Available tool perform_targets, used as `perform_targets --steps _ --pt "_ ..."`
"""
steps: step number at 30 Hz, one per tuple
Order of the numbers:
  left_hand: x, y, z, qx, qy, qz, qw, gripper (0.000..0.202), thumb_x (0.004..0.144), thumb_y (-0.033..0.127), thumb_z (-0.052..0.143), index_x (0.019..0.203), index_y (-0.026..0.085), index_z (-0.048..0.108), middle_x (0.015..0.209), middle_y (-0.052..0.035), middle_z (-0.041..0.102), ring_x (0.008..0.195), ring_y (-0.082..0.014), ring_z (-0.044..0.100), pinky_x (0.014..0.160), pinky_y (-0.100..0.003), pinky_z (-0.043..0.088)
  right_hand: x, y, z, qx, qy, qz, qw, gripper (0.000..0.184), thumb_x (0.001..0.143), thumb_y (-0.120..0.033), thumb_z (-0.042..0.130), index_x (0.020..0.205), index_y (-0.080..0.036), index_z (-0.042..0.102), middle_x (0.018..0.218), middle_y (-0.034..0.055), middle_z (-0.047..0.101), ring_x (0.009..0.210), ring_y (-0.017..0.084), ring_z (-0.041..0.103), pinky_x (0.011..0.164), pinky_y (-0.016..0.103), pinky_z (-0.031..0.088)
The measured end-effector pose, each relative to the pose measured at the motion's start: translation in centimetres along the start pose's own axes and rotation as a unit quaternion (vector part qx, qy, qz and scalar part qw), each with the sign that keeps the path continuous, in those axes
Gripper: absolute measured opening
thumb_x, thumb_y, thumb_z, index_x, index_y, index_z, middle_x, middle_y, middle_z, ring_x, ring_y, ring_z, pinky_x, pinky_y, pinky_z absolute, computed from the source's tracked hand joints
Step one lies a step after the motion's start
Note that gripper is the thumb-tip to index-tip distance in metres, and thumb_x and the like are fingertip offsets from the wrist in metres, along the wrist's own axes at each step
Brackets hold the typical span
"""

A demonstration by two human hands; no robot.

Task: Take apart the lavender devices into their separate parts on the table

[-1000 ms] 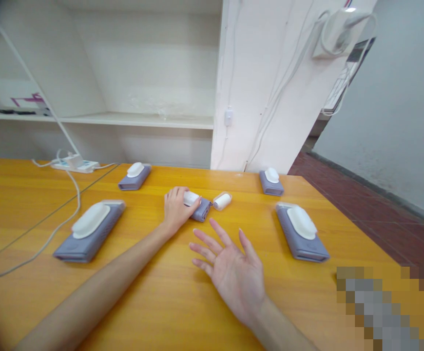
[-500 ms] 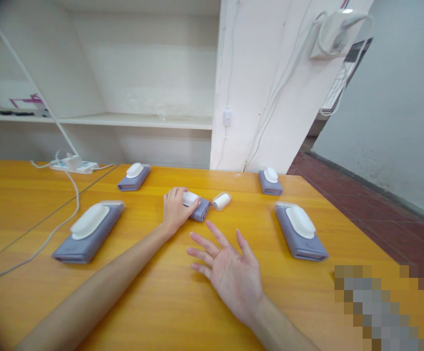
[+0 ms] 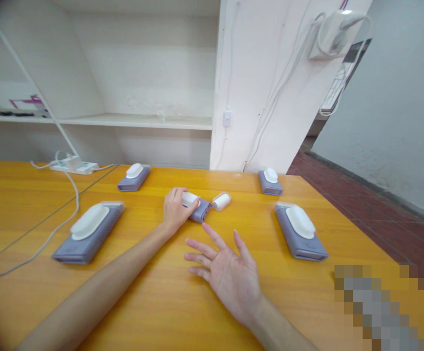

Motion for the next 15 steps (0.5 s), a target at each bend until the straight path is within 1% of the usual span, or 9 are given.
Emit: perform_targets --steps 8,12,15 --pt "0.1 -0.1 -0.2 -0.029 0.009 -0.002 1.0 0.034 0.077 0.046 0.061 0.098 0.02 0.052 0.096 -0.0055 0.057 0.093 -0.0213 0.055 0.084 -0.033 0.041 0.3 -0.1 -0.5 0.004 -0.01 0.003 1.0 0.074 0.085 -0.067 0.026 0.142 -0.019 0.026 0.124 0.0189 0.055 0.104 0.028 0.057 0.095 0.046 0.03" --pt "0.1 0.0 -0.3 -0.039 0.011 -0.005 0.999 0.035 0.078 0.045 0.061 0.1 0.021 0.051 0.098 -0.0056 0.056 0.094 -0.0209 0.056 0.085 -0.032 0.042 0.4 -0.2 -1.0 -0.015 0.005 -0.008 1.0 0.072 0.084 -0.067 0.029 0.138 -0.019 0.033 0.118 0.018 0.058 0.1 0.027 0.059 0.094 0.046 0.031" --pt "0.0 0.0 -0.4 -0.049 0.013 -0.003 0.999 0.035 0.078 0.044 0.061 0.103 0.021 0.05 0.103 -0.0065 0.054 0.097 -0.021 0.056 0.086 -0.032 0.043 0.6 -0.2 -1.4 -0.057 0.025 -0.035 0.997 0.067 0.086 -0.064 0.03 0.132 -0.017 0.043 0.11 0.0167 0.063 0.094 0.025 0.06 0.089 0.045 0.035"
Point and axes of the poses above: each hand's wrist, its own x-axis towards the middle knuckle, its own z-axis out of the palm, y = z × x, the point moved 4 cm from there along x, towards the middle knuckle
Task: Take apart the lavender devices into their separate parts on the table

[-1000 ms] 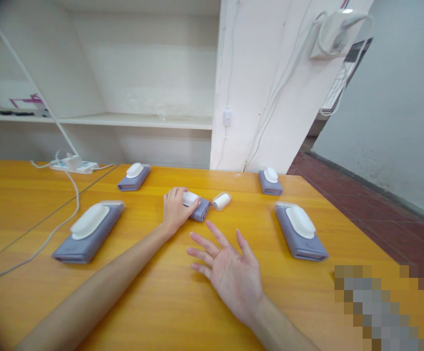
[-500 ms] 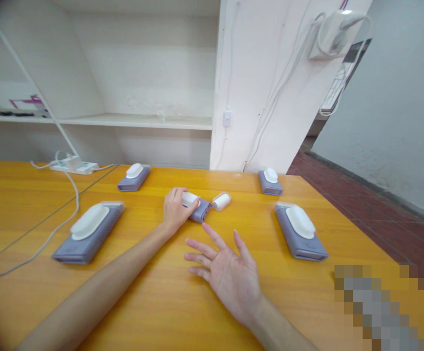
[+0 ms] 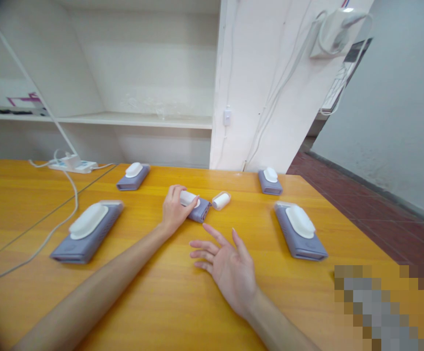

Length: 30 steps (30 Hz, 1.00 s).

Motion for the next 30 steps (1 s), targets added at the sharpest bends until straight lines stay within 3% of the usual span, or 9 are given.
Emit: perform_targets --steps 4,8,14,16,18,21,23,26,30 --pt "0.0 -0.1 0.0 -0.01 0.01 0.007 1.0 0.037 0.077 0.043 0.062 0.104 0.02 0.05 0.106 -0.0074 0.052 0.1 -0.0211 0.055 0.087 -0.032 0.043 0.6 0.5 -0.8 -0.137 0.068 -0.065 0.986 0.048 0.087 -0.054 0.044 0.117 -0.017 0.055 0.095 0.0113 0.067 0.082 0.021 0.06 0.077 0.036 0.04" --pt "0.0 -0.3 0.1 -0.016 0.018 0.016 1.0 0.038 0.076 0.043 0.063 0.103 0.02 0.05 0.106 -0.0077 0.052 0.099 -0.0215 0.055 0.086 -0.033 0.044 1.5 0.5 -1.4 -0.301 0.146 -0.109 0.936 0.031 0.075 -0.045 0.066 0.088 -0.018 0.062 0.076 0.0038 0.066 0.068 0.015 0.057 0.064 0.027 0.04" --pt "0.0 -0.4 0.2 -0.026 0.026 0.018 0.999 0.037 0.076 0.042 0.064 0.103 0.02 0.051 0.106 -0.0073 0.052 0.098 -0.022 0.056 0.085 -0.034 0.045 4.5 -1.0 -1.6 -0.405 0.177 -0.164 0.882 0.034 0.075 -0.05 0.063 0.066 -0.018 0.054 0.057 -0.0022 0.055 0.054 0.011 0.048 0.055 0.025 0.037" --pt "0.0 -0.4 0.2 -0.027 0.026 0.02 0.999 0.038 0.076 0.043 0.064 0.103 0.02 0.051 0.106 -0.0075 0.052 0.099 -0.0222 0.055 0.085 -0.034 0.045 5.6 -1.9 -1.7 -0.469 0.194 -0.222 0.833 0.036 0.078 -0.049 0.06 0.062 -0.019 0.05 0.056 -0.0029 0.052 0.054 0.011 0.046 0.056 0.025 0.036" --pt "0.0 -0.4 0.3 -0.025 0.026 0.021 0.999 0.038 0.076 0.043 0.064 0.103 0.02 0.051 0.107 -0.0078 0.052 0.099 -0.0223 0.055 0.086 -0.035 0.045 6.5 -2.7 -1.7 -0.543 0.217 -0.297 0.755 0.033 0.081 -0.047 0.056 0.063 -0.019 0.051 0.062 -0.0015 0.054 0.061 0.013 0.049 0.062 0.027 0.039" --pt "0.0 -0.5 0.4 -0.022 0.025 0.021 0.999 0.038 0.076 0.043 0.063 0.103 0.02 0.051 0.107 -0.008 0.052 0.1 -0.0222 0.055 0.086 -0.035 0.045 7.3 -3.3 -1.7 -0.651 0.22 -0.384 0.617 0.022 0.082 -0.04 0.055 0.087 -0.019 0.059 0.089 0.0052 0.062 0.089 0.02 0.054 0.082 0.034 0.041" --pt "0.0 -0.5 0.4 -0.02 0.024 0.021 0.999 0.038 0.076 0.044 0.063 0.103 0.02 0.05 0.107 -0.0081 0.052 0.1 -0.0221 0.055 0.087 -0.035 0.045 8.0 -3.2 -2.1 -0.718 0.203 -0.383 0.545 0.035 0.08 -0.039 0.057 0.109 -0.019 0.057 0.111 0.01 0.058 0.107 0.025 0.049 0.092 0.04 0.038" --pt "0.0 -0.5 0.4 -0.019 0.025 0.021 0.999 0.039 0.076 0.043 0.063 0.103 0.019 0.05 0.107 -0.0082 0.052 0.101 -0.0221 0.054 0.088 -0.035 0.044 8.7 -2.6 -3.2 -0.781 0.175 -0.338 0.495 0.05 0.08 -0.04 0.057 0.125 -0.02 0.049 0.127 0.0116 0.05 0.12 0.027 0.042 0.1 0.044 0.032" --pt "0.0 -0.5 0.3 -0.028 0.025 0.025 0.999 0.038 0.076 0.043 0.063 0.103 0.019 0.05 0.107 -0.0083 0.052 0.101 -0.0221 0.054 0.088 -0.035 0.045 9.1 -2.2 -4.0 -0.805 0.152 -0.304 0.486 0.048 0.083 -0.041 0.054 0.126 -0.02 0.049 0.129 0.0096 0.05 0.122 0.025 0.041 0.103 0.044 0.03"
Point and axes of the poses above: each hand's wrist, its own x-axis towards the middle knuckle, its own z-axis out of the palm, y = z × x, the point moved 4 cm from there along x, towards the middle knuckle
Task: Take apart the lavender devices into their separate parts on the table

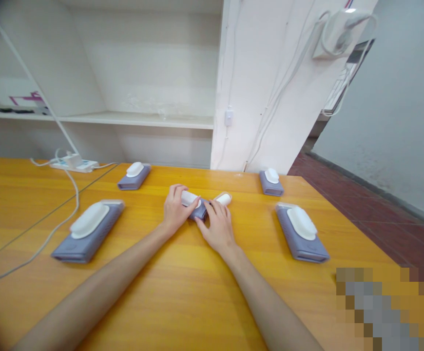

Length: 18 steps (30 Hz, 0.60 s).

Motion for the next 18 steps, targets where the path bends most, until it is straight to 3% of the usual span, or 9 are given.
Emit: perform_targets --steps 11,18 --pt "-0.2 0.26 0.17 -0.021 -0.017 0.035 0.999 0.033 0.079 0.042 0.059 0.104 0.02 0.05 0.109 -0.0083 0.05 0.104 -0.0211 0.053 0.091 -0.035 0.043 0.03 -0.39 0.06 -0.028 -0.019 -0.01 0.999 0.056 0.081 -0.041 0.055 0.132 -0.021 0.043 0.134 0.01 0.047 0.126 0.026 0.038 0.104 0.046 0.03" --pt "-0.25 0.78 0.07 0.073 -0.034 0.0 0.997 0.064 0.068 0.058 0.064 0.113 0.016 0.048 0.118 -0.0157 0.047 0.112 -0.0302 0.047 0.094 -0.044 0.037 -0.09 -0.04 0.31 -0.036 -0.019 -0.007 0.999 0.055 0.08 -0.044 0.056 0.128 -0.017 0.047 0.133 0.0119 0.048 0.126 0.025 0.037 0.103 0.044 0.03"
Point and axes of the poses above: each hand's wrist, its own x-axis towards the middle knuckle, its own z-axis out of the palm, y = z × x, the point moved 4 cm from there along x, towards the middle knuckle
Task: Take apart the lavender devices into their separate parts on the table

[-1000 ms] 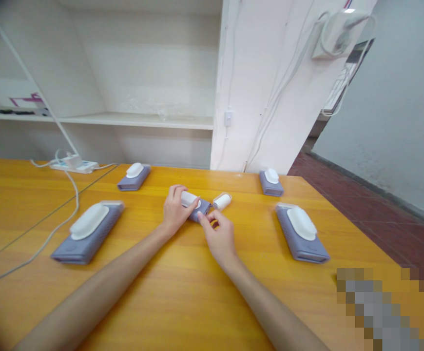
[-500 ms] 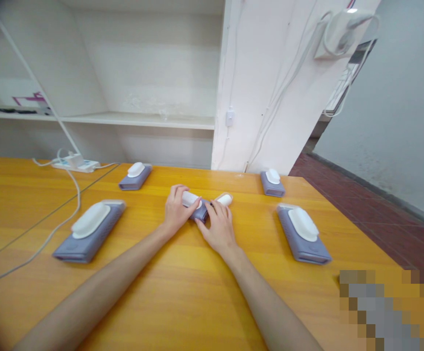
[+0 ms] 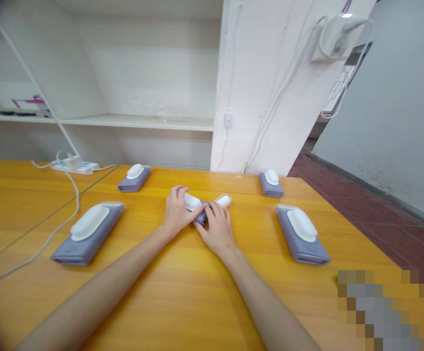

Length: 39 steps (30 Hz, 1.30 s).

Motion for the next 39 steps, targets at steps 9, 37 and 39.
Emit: perform_targets --steps 9,37,39 --pt "-0.1 -0.2 0.2 0.034 0.009 -0.028 0.999 0.077 0.064 0.065 0.062 0.12 0.014 0.043 0.118 -0.0182 0.048 0.114 -0.0335 0.045 0.096 -0.049 0.03 -0.1 0.3 -0.3 -0.002 0.023 0.035 0.999 0.052 0.079 -0.044 0.056 0.125 -0.02 0.047 0.132 0.0117 0.048 0.126 0.027 0.038 0.102 0.049 0.027" --pt "0.0 -0.9 -0.5 -0.112 0.047 -0.061 0.991 0.062 0.064 0.047 0.073 0.113 0.021 0.044 0.11 -0.0083 0.047 0.102 -0.0246 0.053 0.086 -0.039 0.046 0.3 0.2 -1.1 0.123 0.048 0.004 0.991 0.055 0.075 -0.036 0.065 0.126 -0.025 0.047 0.122 0.0075 0.056 0.112 0.026 0.05 0.097 0.045 0.039" --pt "-0.1 -0.8 -0.6 -0.122 0.049 -0.058 0.99 0.059 0.065 0.044 0.073 0.113 0.022 0.045 0.11 -0.0081 0.046 0.103 -0.0242 0.053 0.084 -0.038 0.048 0.3 0.2 -1.1 0.116 0.045 0.003 0.992 0.055 0.076 -0.037 0.065 0.126 -0.025 0.047 0.122 0.0075 0.055 0.112 0.026 0.05 0.097 0.045 0.039"
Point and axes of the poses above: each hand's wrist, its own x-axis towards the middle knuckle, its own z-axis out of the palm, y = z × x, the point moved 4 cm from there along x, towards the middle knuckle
